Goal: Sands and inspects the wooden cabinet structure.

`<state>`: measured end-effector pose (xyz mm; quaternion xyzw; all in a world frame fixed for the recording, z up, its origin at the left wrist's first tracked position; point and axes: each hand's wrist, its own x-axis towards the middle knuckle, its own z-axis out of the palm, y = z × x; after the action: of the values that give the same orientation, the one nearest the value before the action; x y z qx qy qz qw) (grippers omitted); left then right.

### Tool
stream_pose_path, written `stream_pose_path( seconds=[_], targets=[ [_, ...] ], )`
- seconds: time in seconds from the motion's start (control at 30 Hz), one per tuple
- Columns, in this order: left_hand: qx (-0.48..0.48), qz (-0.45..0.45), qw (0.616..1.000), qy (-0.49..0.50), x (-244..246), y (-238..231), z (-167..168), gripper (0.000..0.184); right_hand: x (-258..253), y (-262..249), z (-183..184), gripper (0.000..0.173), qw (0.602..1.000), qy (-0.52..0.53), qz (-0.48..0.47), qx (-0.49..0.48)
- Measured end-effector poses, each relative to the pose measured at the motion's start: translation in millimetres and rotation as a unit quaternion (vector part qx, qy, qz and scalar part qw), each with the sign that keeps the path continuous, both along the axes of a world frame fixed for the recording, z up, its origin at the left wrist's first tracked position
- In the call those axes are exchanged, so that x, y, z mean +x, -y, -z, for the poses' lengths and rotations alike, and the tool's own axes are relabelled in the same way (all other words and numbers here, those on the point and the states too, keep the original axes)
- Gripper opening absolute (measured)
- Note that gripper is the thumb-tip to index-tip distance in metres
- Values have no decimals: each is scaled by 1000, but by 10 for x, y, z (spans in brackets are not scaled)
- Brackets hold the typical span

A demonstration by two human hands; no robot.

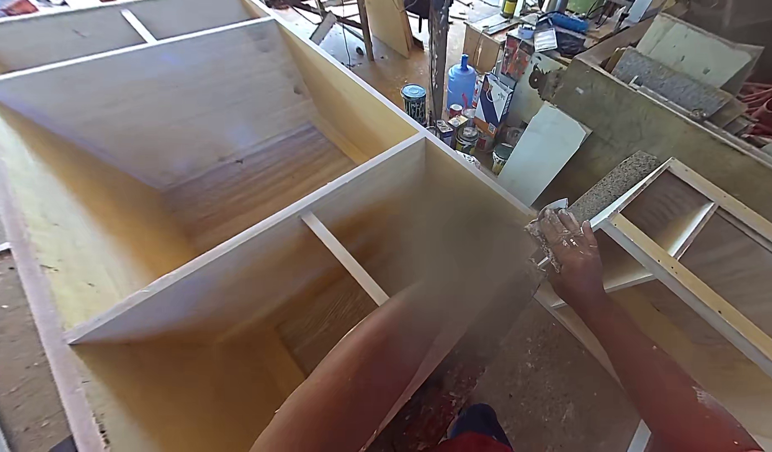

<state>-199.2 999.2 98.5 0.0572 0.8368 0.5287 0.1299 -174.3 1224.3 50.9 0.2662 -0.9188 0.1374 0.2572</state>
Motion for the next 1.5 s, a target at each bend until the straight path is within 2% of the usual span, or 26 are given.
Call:
stream_pose_path(
  seconds=[0.2,0.33,0.4,0.5,0.67,0.77,0.9,1.0,1.07,1.17,1.27,1.3,1.37,1.43,1.5],
  targets=[
    [96,-28,992,72,-57,-50,20,15,-37,108,125,61,997,2,48,-63],
    [10,2,1000,15,-121,-134,67,22,-37,144,141,63,995,9,47,-86],
    [-39,-13,999,-19,-131,-194,68,19,-35,144,139,61,994,15,43,-94],
    [-49,-46,997,-28,-163,-245,44,14,-33,150,131,60,994,21,44,-97],
    [-3,-49,998,41,-205,-219,-4,15,-35,121,91,64,995,29,42,-84],
    [46,-50,995,79,-47,-56,8,17,-35,46,22,68,997,52,36,-50],
    [62,-22,997,45,196,155,4,15,88,146,17,67,997,46,55,-27],
    [20,-5,1000,-24,292,227,-8,11,326,293,9,64,999,24,32,-1],
    [3,-4,999,-48,341,248,-53,10,287,208,-39,61,999,15,18,28],
    [-29,-22,999,-7,452,258,-311,11,188,122,-130,69,997,43,36,55],
    [-75,-50,996,-20,437,436,-345,12,668,440,-131,53,995,41,-67,58],
    [-97,-58,993,-31,433,527,-361,14,770,508,-139,53,992,31,-101,67],
    [-139,-72,985,-68,462,721,-380,18,627,447,-213,52,990,18,-108,89],
    [-160,-82,980,-88,554,929,-436,31,417,366,-257,60,991,35,-62,111],
    [-163,-98,977,-93,717,1103,-578,48,656,552,-250,63,991,50,-63,106]
  ],
)
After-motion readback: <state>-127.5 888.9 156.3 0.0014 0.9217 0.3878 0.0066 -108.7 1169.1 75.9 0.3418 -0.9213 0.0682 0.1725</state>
